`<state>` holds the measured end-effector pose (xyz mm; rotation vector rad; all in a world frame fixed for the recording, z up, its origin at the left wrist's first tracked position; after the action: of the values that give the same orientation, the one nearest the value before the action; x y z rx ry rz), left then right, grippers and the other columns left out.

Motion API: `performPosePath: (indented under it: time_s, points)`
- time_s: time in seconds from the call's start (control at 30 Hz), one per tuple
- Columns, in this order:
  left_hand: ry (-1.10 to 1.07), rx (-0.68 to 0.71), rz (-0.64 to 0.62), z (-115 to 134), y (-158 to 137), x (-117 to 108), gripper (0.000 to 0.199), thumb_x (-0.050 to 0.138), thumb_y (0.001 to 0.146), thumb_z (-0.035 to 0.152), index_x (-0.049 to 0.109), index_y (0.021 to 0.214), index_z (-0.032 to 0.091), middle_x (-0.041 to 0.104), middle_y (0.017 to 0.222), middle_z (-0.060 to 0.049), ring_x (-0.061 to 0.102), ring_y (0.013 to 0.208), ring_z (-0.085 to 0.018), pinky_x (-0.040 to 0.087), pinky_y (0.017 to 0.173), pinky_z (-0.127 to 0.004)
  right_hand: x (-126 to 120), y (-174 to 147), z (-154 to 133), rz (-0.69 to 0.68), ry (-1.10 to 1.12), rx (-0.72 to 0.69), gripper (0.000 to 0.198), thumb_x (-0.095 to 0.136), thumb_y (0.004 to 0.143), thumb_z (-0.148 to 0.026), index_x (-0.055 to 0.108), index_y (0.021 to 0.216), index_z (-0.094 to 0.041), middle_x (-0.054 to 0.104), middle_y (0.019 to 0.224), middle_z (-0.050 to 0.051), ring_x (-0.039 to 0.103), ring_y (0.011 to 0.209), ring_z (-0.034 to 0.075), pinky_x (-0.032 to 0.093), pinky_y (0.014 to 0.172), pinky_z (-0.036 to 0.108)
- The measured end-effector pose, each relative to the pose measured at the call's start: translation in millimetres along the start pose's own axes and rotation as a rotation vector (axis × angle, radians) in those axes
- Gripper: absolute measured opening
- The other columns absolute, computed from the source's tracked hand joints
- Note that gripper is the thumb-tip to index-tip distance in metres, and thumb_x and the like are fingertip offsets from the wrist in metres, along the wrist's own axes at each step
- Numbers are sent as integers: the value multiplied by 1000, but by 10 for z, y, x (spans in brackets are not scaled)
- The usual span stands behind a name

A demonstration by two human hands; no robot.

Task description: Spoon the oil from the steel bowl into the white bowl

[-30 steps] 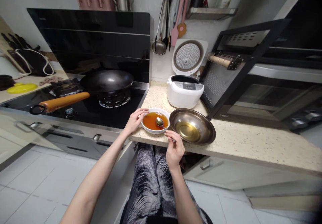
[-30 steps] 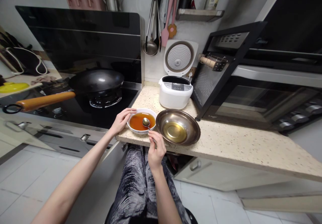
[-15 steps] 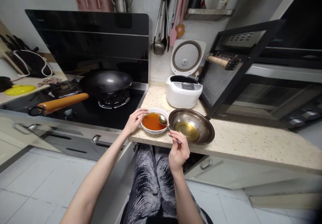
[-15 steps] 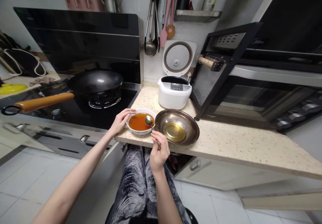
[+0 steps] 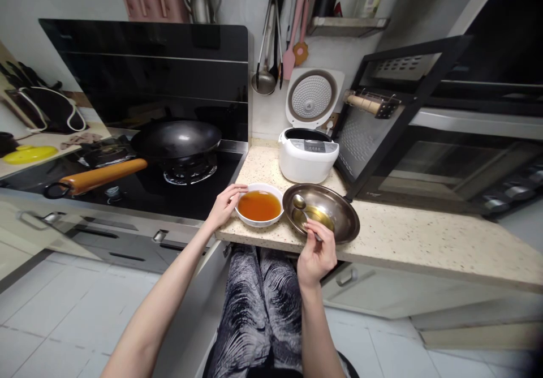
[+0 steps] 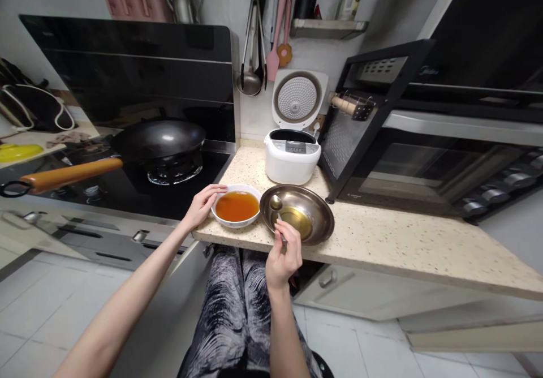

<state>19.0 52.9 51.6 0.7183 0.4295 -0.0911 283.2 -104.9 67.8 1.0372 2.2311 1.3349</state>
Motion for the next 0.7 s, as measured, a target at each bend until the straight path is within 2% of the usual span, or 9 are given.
performPosePath:
  time_s: [0.17,0.5,0.7]
  points:
    - [2,-3,0,6,2,-3,36,44,105,32,76,113,18,70,128,-13,65,123,-26,58,96,-38,12,2,-29,-14,-44,-60,12,59,99,-16,69,104,-20,75,98,8,74,94,21,61,87,38]
    - [0,-11,-4,4,0,-1,37,44,105,33,76,114,18,69,129,-13,65,124,-26,58,96,-39,120,8,-21,-177,-55,-196,28,53,96,-2,66,113,-20,74,100,8,72,97,20,61,84,35]
    - [3,-8,-7,7,2,-1,37,43,105,33,76,115,19,69,129,-13,65,123,-26,58,96,-39,154,14,-74,-242,-44,-272,35,48,95,0,66,117,-21,74,101,10,71,97,21,61,82,38]
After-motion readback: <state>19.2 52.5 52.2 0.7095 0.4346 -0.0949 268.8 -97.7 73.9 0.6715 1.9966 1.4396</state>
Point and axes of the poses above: each hand's wrist, its own y-axis towards the middle knuckle, its own x-axis out of the palm, z = x × y, the point moved 9 cm from there along y, towards the middle knuckle
